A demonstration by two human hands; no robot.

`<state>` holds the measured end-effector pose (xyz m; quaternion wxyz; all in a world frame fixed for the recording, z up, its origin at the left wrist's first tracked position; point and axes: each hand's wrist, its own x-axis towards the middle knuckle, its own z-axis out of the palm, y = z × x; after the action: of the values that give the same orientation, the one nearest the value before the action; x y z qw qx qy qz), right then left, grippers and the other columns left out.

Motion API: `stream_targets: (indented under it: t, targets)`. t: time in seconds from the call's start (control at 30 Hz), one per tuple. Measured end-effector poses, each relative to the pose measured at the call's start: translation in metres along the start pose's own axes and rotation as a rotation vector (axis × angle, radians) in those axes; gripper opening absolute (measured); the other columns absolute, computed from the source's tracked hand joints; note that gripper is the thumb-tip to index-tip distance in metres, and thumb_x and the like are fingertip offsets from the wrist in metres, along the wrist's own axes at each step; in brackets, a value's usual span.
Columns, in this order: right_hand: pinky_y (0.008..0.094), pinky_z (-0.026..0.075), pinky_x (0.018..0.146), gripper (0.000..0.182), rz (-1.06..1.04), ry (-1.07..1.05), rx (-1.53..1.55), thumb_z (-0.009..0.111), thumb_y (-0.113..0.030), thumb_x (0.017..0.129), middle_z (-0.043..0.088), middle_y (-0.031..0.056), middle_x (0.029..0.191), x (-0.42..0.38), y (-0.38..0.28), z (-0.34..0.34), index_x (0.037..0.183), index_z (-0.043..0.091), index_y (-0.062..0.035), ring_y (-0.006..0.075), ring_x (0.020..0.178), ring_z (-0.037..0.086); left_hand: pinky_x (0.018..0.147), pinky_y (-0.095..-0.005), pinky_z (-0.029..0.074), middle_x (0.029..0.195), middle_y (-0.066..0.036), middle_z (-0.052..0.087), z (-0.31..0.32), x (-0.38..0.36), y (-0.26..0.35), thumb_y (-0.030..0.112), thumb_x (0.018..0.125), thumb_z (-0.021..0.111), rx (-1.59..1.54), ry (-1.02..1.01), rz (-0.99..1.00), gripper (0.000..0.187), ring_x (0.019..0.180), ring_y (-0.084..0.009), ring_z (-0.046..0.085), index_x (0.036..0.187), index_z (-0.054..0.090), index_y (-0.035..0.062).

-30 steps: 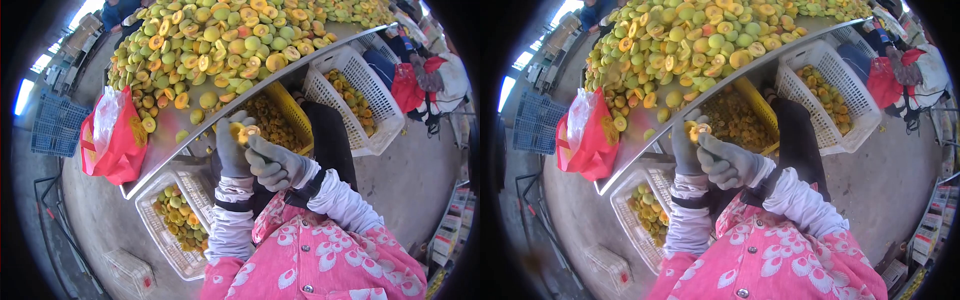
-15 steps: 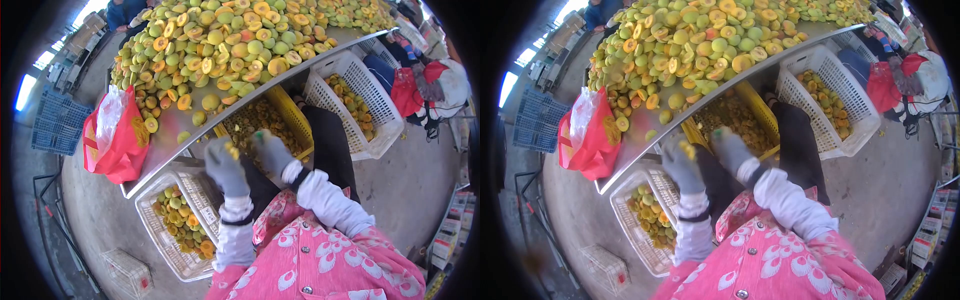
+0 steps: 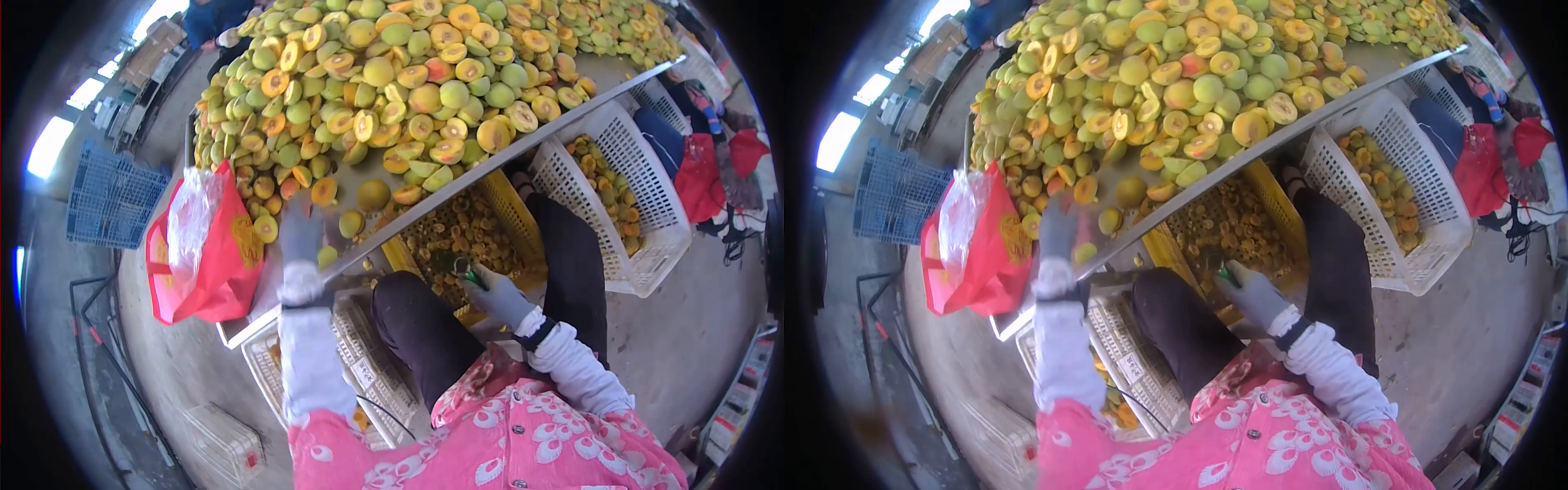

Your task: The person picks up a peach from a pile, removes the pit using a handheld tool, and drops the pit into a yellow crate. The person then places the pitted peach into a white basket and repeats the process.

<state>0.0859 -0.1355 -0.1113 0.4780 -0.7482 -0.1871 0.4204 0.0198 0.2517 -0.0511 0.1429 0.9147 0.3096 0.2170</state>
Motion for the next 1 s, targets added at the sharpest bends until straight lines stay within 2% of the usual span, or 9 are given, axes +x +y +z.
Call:
stream_targets:
  t: [0.03, 0.13, 0.33, 0.37, 0.43, 0.6, 0.7, 0.8, 1.0]
  targets:
    - [0.0353, 0.049, 0.066, 0.033, -0.038, 0.039, 0.110, 0.058, -0.034, 0.096, 0.063, 0.0138, 0.080, -0.003, 0.004, -0.001, 0.105, 0.057, -0.0019, 0.0214, 0.067, 0.062, 0.079, -0.0462, 0.052, 0.107, -0.025, 0.064, 0.003, 0.026, 0.017, 0.025, 0.085, 0.066, -0.008, -0.154, -0.211, 0.048, 0.088, -0.0416, 0.064, 0.127, 0.055, 0.0046]
    - [0.0274, 0.044, 0.060, 0.021, 0.089, 0.103, 0.134, 0.060, -0.022, 0.096, 0.055, 0.0000, 0.075, -0.017, -0.026, -0.016, 0.105, 0.056, -0.0045, 0.0081, 0.067, 0.053, 0.082, -0.0481, 0.052, 0.110, -0.026, 0.064, 0.034, 0.068, 0.012, 0.026, 0.080, 0.069, 0.271, -0.502, -0.176, 0.056, 0.094, -0.0424, 0.065, 0.130, 0.053, 0.0070]
    - [0.0313, 0.045, 0.055, 0.024, -0.149, 0.130, -0.075, 0.061, -0.025, 0.096, 0.059, 0.0064, 0.071, -0.013, -0.051, -0.009, 0.107, 0.054, -0.0053, 0.0125, 0.059, 0.057, 0.076, -0.0434, 0.053, 0.098, -0.019, 0.069, 0.037, 0.022, 0.045, 0.021, 0.079, 0.072, 0.168, -0.301, -0.107, 0.032, 0.088, -0.0364, 0.068, 0.102, 0.058, 0.0035]
    - [0.0313, 0.045, 0.055, 0.024, -0.150, 0.125, -0.079, 0.061, -0.025, 0.096, 0.059, 0.0064, 0.071, -0.015, -0.070, -0.008, 0.107, 0.054, -0.0053, 0.0125, 0.059, 0.057, 0.072, -0.0379, 0.054, 0.096, -0.015, 0.069, 0.030, 0.014, 0.051, 0.019, 0.083, 0.068, -0.324, -0.244, -0.260, 0.025, 0.083, -0.0293, 0.068, 0.101, 0.059, 0.0026]
    - [0.0416, 0.050, 0.062, 0.024, -0.344, 0.129, -0.085, 0.062, -0.026, 0.094, 0.065, 0.0202, 0.079, -0.023, -0.110, -0.002, 0.103, 0.055, -0.0057, 0.0370, 0.070, 0.066, 0.067, -0.0239, 0.053, 0.093, -0.005, 0.065, -0.009, -0.013, 0.092, 0.010, 0.090, 0.060, -1.091, -0.203, -0.430, 0.015, 0.077, -0.0116, 0.062, 0.100, 0.062, 0.0000]
    - [0.0487, 0.050, 0.061, 0.021, -0.669, 0.291, -0.214, 0.060, -0.025, 0.094, 0.064, 0.0222, 0.075, -0.039, -0.137, 0.017, 0.104, 0.054, -0.0070, 0.0421, 0.071, 0.064, 0.081, -0.0287, 0.050, 0.100, -0.009, 0.064, -0.049, -0.096, 0.181, 0.025, 0.099, 0.050, -1.423, -0.220, -0.113, 0.033, 0.090, -0.0154, 0.060, 0.115, 0.060, -0.0024]
    - [0.0497, 0.050, 0.061, 0.024, -0.613, 0.286, -0.241, 0.061, -0.025, 0.093, 0.064, 0.0221, 0.076, -0.056, -0.136, 0.019, 0.106, 0.053, -0.0062, 0.0423, 0.072, 0.065, 0.086, -0.0319, 0.048, 0.104, -0.012, 0.063, -0.056, -0.123, 0.214, 0.032, 0.103, 0.041, -1.580, 0.036, -0.186, 0.042, 0.095, -0.0188, 0.059, 0.120, 0.057, -0.0027]
    - [0.0501, 0.050, 0.061, 0.027, -0.611, 0.288, -0.160, 0.062, -0.026, 0.091, 0.064, 0.0215, 0.074, -0.064, -0.133, 0.018, 0.107, 0.052, -0.0063, 0.0423, 0.071, 0.064, 0.086, -0.0326, 0.049, 0.108, -0.014, 0.062, -0.063, -0.143, 0.237, 0.032, 0.104, 0.038, -1.798, 0.019, -0.261, 0.043, 0.096, -0.0211, 0.059, 0.122, 0.054, -0.0031]
    - [0.0464, 0.050, 0.059, 0.025, -0.637, 0.335, -0.358, 0.064, -0.019, 0.091, 0.062, 0.0232, 0.075, -0.083, -0.141, 0.016, 0.107, 0.053, -0.0032, 0.0436, 0.074, 0.064, 0.081, -0.0346, 0.052, 0.100, -0.016, 0.065, -0.067, -0.148, 0.243, 0.032, 0.104, 0.034, -1.571, 0.169, -0.258, 0.040, 0.086, -0.0223, 0.062, 0.108, 0.056, -0.0016]
